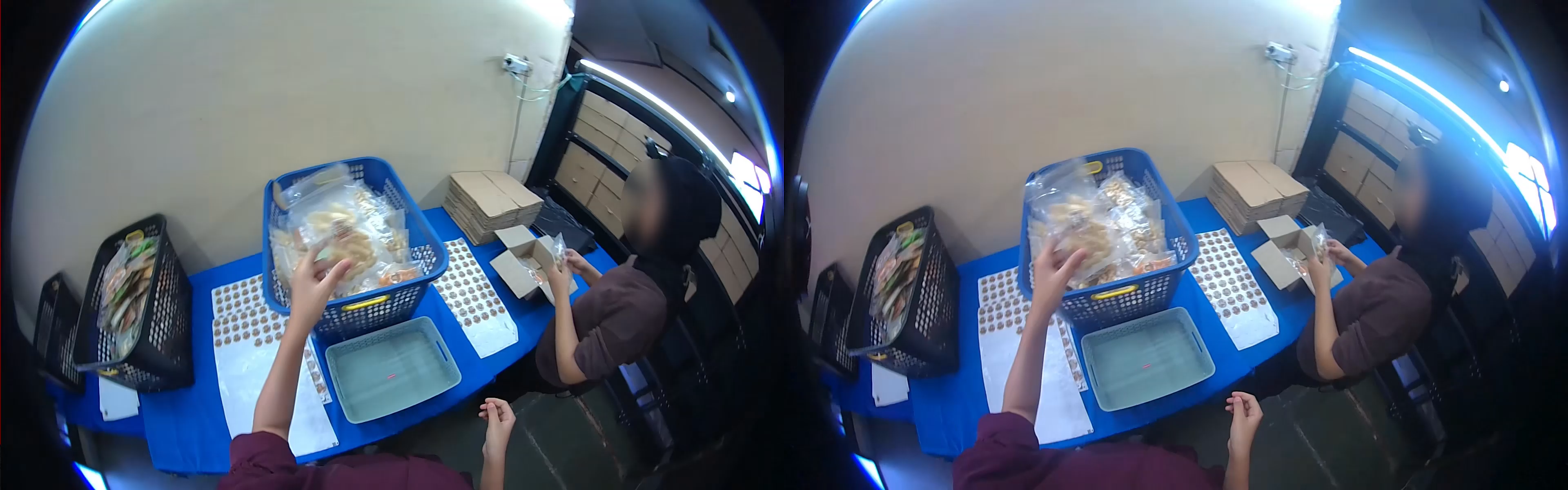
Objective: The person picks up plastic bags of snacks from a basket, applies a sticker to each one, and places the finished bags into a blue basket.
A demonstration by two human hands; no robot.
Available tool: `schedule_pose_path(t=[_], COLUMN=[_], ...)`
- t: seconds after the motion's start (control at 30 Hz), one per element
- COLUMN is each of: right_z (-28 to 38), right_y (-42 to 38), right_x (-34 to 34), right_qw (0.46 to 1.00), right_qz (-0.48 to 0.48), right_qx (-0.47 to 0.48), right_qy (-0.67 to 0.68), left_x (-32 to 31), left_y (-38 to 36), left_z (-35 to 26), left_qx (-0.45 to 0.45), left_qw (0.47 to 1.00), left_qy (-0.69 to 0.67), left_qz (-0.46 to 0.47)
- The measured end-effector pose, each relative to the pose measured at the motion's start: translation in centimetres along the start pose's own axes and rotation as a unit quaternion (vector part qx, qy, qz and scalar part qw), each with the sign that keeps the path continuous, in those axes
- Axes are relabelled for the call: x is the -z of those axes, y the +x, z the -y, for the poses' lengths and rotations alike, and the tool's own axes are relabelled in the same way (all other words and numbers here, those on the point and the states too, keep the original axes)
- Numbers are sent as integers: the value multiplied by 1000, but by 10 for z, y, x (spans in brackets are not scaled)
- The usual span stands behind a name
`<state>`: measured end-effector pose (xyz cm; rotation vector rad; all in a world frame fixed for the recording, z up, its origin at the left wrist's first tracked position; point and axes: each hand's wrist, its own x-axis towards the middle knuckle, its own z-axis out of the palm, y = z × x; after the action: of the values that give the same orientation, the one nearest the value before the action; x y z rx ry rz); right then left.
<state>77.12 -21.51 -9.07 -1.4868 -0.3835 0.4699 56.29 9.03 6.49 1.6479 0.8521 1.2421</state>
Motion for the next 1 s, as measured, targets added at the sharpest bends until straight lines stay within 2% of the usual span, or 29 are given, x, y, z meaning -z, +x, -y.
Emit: schedule_pose_path(t=[0.03,0.07,0.1,0.2,0.23,0.27,0.37,0.43,0.5,0.6,0.7,0.87,1.0], right_z=[1,2,3,4,1,-3,-10,-13,-19,-5,7,21,9], right_y=[1,1,0,2,0,-2,-4,-7,-6,-12,-20,-41,-76], right_x=[-6,-15,-25,-55,-65,-75,-109,-134,-156,-193,-228,-278,-310], right_qw=[1000,999,998,990,985,982,966,953,943,929,919,905,905], right_qz=[18,38,58,139,165,186,252,294,329,364,390,421,418], right_qx=[-3,-6,-9,-28,-38,-38,-46,-61,-46,-43,-36,7,-18], right_qy=[4,8,12,9,12,14,20,38,34,40,40,57,77], left_x=[5,3,4,26,33,35,68,93,122,165,204,267,321], left_y=[16,26,28,-14,-37,-63,-139,-184,-226,-269,-298,-301,-279], left_z=[15,61,69,73,70,65,78,92,109,91,82,60,48], left_qx=[57,33,9,-155,-84,-87,6,79,128,133,91,40,-17], left_qw=[996,999,999,960,987,993,994,990,968,907,839,800,824], left_qy=[37,33,30,220,124,48,113,81,47,125,121,131,161], left_qz=[53,9,-36,-79,-50,-69,-10,-87,-212,-380,-523,-584,-544])
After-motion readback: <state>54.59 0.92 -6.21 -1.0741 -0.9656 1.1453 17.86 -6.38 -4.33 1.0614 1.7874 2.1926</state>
